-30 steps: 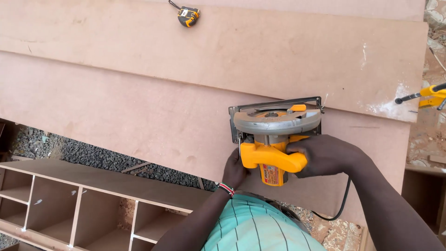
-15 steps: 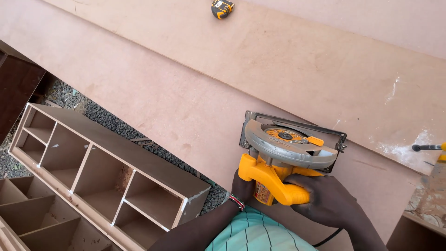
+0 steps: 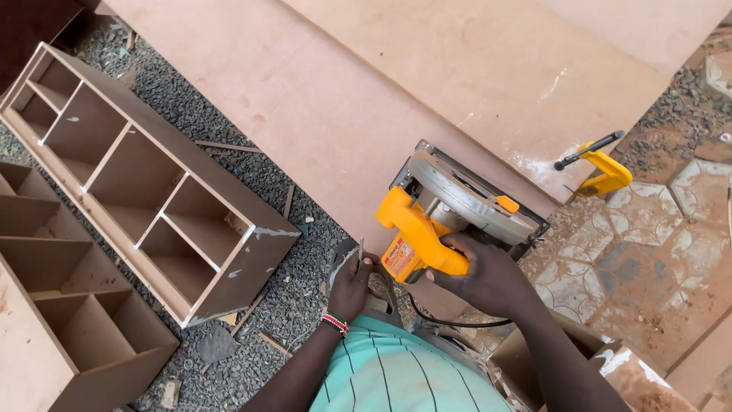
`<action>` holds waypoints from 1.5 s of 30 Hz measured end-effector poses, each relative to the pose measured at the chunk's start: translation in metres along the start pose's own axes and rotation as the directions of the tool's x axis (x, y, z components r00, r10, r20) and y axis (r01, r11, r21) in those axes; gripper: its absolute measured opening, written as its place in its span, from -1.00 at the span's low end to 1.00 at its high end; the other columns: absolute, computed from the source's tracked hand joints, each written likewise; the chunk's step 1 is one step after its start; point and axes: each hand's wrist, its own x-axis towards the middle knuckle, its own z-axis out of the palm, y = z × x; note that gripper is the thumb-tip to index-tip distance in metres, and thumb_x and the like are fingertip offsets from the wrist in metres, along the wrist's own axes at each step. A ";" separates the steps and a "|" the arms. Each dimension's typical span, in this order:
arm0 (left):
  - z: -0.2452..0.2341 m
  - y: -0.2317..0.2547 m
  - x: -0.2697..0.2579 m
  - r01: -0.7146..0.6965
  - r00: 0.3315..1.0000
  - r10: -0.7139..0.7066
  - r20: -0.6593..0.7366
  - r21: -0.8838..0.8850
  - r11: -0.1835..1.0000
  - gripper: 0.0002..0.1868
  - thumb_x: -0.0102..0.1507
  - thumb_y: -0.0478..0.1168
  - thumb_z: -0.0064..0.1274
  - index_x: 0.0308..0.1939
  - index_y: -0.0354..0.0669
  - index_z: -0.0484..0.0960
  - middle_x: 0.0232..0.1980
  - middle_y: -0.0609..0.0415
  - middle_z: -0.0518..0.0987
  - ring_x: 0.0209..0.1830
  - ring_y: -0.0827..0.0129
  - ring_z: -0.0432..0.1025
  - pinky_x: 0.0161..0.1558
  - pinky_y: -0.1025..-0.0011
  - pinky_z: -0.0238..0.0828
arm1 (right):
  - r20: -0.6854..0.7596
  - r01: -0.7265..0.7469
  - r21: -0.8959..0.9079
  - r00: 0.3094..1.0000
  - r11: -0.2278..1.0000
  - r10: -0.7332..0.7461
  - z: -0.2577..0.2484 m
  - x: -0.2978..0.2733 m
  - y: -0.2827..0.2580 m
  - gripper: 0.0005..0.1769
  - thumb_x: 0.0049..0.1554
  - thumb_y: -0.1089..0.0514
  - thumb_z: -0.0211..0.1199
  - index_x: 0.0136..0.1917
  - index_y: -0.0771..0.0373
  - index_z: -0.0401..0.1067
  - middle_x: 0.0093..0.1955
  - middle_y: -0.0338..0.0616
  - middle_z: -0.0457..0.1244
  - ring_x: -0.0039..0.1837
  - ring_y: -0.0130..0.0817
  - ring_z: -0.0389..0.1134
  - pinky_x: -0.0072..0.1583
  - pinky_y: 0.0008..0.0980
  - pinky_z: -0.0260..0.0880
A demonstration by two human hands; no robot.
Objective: Measuring a wooden board with a tape measure and cutting it with a circular saw
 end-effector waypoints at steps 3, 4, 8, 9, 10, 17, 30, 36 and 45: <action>0.026 -0.003 -0.015 -0.030 0.999 0.031 0.016 -0.032 0.999 -0.53 0.76 0.10 -0.24 0.39 0.00 0.73 0.19 -0.15 0.84 0.05 0.14 0.71 0.07 0.08 0.71 | -0.018 0.042 0.022 0.999 0.999 -0.042 0.000 0.007 0.000 -0.28 0.18 -0.17 0.69 0.51 0.11 0.68 0.25 0.24 0.60 0.34 0.28 0.62 0.44 0.20 0.52; 0.032 -0.002 -0.022 -0.032 0.999 0.031 -0.030 -0.055 0.998 -0.53 0.76 0.10 -0.24 0.39 0.00 0.73 0.19 -0.15 0.84 0.05 0.14 0.71 0.07 0.08 0.71 | 0.011 0.069 -0.010 0.998 0.998 -0.069 -0.001 0.006 0.002 -0.28 0.18 -0.17 0.69 0.51 0.11 0.68 0.25 0.24 0.60 0.34 0.28 0.62 0.44 0.20 0.52; 0.048 0.004 -0.040 -0.078 0.997 0.077 -0.018 -0.058 0.995 -0.54 0.78 0.04 -0.27 0.40 -0.11 0.69 0.02 -0.24 0.78 -0.11 0.02 0.70 -0.12 0.02 0.66 | -0.023 0.072 -0.030 0.997 0.997 -0.072 -0.004 0.017 0.005 -0.37 0.25 0.03 0.65 0.53 0.22 0.65 0.09 0.32 0.50 0.11 0.23 0.54 0.26 0.20 0.50; 0.051 0.006 -0.041 -0.105 0.994 0.104 -0.024 -0.044 0.993 -0.55 0.77 0.02 -0.25 0.35 -0.13 0.71 -0.01 -0.24 0.78 -0.14 0.02 0.67 -0.16 0.06 0.59 | -0.058 0.081 -0.025 0.995 0.996 -0.083 -0.006 0.022 0.007 -0.38 0.27 0.09 0.66 0.53 0.28 0.64 -0.11 0.34 0.44 -0.14 0.16 0.53 0.08 0.15 0.55; 0.053 0.009 -0.051 -0.103 0.994 0.100 -0.050 -0.058 0.993 -0.55 0.77 0.02 -0.25 0.35 -0.13 0.71 -0.01 -0.24 0.78 -0.14 0.02 0.67 -0.16 0.06 0.59 | -0.038 0.093 -0.043 0.995 0.995 -0.095 -0.003 0.020 0.005 -0.38 0.27 0.09 0.66 0.53 0.28 0.64 -0.11 0.34 0.44 -0.14 0.16 0.53 0.08 0.15 0.55; 0.083 -0.010 -0.073 -0.342 0.937 0.336 0.094 0.442 0.829 -0.48 0.44 0.25 0.09 0.40 0.23 0.74 0.13 -0.02 0.82 0.06 -0.10 0.71 -0.09 -0.16 0.57 | -0.086 -0.017 -0.129 0.996 0.991 0.006 -0.004 0.030 0.014 -0.65 0.28 0.05 0.57 0.02 0.43 0.62 -0.28 0.23 0.47 -0.23 0.01 0.46 -0.09 -0.01 0.45; 0.157 -0.051 -0.036 -0.537 0.800 0.561 0.211 0.669 0.514 -0.63 0.48 -0.15 0.16 0.38 0.13 0.57 -0.06 -0.06 0.68 -0.35 -0.22 0.60 -0.25 -0.26 0.48 | -0.048 0.054 -0.141 0.997 0.988 -0.062 -0.018 0.040 0.033 -0.63 0.32 0.13 0.55 0.24 0.46 0.61 -0.12 0.25 0.50 -0.08 0.09 0.52 0.02 0.07 0.54; 0.145 -0.038 -0.050 -0.341 0.839 0.503 -0.206 0.523 0.781 -0.79 0.36 -0.10 0.21 0.03 -0.02 0.63 -0.12 -0.13 0.71 -0.40 -0.18 0.60 -0.38 -0.19 0.46 | 0.031 0.036 -0.123 0.999 0.992 -0.032 -0.024 0.027 0.015 -0.63 0.23 0.05 0.63 0.06 0.31 0.53 -0.33 0.05 0.29 -0.29 -0.12 0.26 -0.15 -0.10 0.26; 0.065 -0.076 -0.060 0.184 0.480 0.066 -0.875 0.174 0.967 -0.72 0.67 0.08 0.06 0.13 -0.02 0.54 -0.16 -0.07 0.55 -0.24 -0.24 0.68 -0.30 -0.16 0.60 | 0.034 -0.025 0.062 0.999 0.998 0.023 -0.073 -0.030 0.073 -0.59 0.14 0.23 0.71 0.26 0.34 0.78 -0.27 0.20 0.39 -0.28 -0.06 0.42 -0.17 -0.03 0.54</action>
